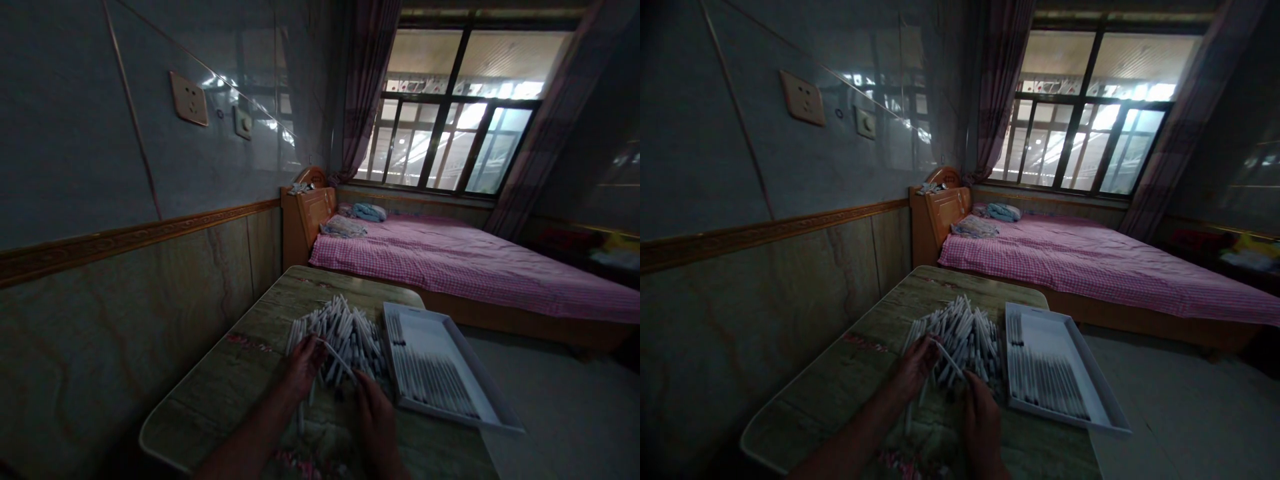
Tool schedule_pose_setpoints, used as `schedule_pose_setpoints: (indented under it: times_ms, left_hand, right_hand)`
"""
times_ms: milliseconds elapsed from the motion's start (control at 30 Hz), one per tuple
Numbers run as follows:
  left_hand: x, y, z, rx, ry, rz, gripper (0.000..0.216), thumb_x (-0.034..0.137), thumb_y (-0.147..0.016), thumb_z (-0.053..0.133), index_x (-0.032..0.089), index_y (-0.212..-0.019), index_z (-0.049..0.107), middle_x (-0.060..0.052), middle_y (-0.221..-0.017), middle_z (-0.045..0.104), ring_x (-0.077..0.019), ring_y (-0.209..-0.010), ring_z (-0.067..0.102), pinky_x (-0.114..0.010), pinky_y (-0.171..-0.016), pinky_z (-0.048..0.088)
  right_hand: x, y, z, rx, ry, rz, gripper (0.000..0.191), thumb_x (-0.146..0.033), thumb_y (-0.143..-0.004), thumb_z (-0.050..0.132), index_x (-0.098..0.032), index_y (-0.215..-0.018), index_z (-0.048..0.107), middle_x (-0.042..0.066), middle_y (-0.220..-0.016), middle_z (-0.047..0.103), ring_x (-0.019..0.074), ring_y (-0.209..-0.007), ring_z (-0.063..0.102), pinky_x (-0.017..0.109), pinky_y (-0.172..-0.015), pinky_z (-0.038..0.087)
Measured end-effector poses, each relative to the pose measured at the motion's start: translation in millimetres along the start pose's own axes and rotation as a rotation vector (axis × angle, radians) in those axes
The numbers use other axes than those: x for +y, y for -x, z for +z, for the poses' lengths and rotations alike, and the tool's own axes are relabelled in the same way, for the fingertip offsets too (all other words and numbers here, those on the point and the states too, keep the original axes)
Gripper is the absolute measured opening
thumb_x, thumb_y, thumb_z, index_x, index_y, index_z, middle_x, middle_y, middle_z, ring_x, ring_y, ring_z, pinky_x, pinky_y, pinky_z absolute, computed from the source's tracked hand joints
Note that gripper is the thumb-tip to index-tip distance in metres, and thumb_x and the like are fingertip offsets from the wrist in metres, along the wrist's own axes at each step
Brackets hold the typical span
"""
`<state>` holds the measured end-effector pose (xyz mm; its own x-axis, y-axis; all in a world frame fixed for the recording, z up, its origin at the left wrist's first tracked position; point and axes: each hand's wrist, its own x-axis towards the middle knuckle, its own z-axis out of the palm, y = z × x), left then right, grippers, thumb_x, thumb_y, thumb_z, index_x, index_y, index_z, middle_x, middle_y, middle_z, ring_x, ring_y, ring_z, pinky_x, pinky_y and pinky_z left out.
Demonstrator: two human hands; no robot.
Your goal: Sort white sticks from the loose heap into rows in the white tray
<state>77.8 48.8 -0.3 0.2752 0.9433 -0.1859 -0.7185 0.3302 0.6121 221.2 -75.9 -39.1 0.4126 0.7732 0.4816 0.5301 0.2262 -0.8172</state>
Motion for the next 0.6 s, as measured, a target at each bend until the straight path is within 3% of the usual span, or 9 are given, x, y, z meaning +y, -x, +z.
schedule_pose_setpoints:
  times_ms: [333,600]
  left_hand:
    - [-4,2,2,-0.033,-0.067,0.024,0.039,0.030,-0.055,0.091,0.016,-0.080,0.064,-0.002,-0.075,0.074,-0.0164,-0.070,0.072,-0.024,-0.063,0.058]
    - [3,10,8,-0.048,-0.265,0.097,0.049,0.045,-0.048,0.090,0.016,-0.077,0.062,-0.002,-0.071,0.072,-0.0160,-0.064,0.068,-0.027,-0.061,0.055]
  right_hand:
    - [-7,1,-1,-0.013,0.165,-0.144,0.032,-0.026,-0.093,0.044,-0.021,-0.113,0.069,0.007,-0.109,0.073,0.0180,-0.100,0.070,0.025,-0.085,0.056]
    - [-2,3,-5,0.016,0.240,-0.255,0.036,-0.022,-0.093,0.042,-0.021,-0.121,0.065,0.008,-0.111,0.072,0.0182,-0.102,0.069,0.028,-0.087,0.056]
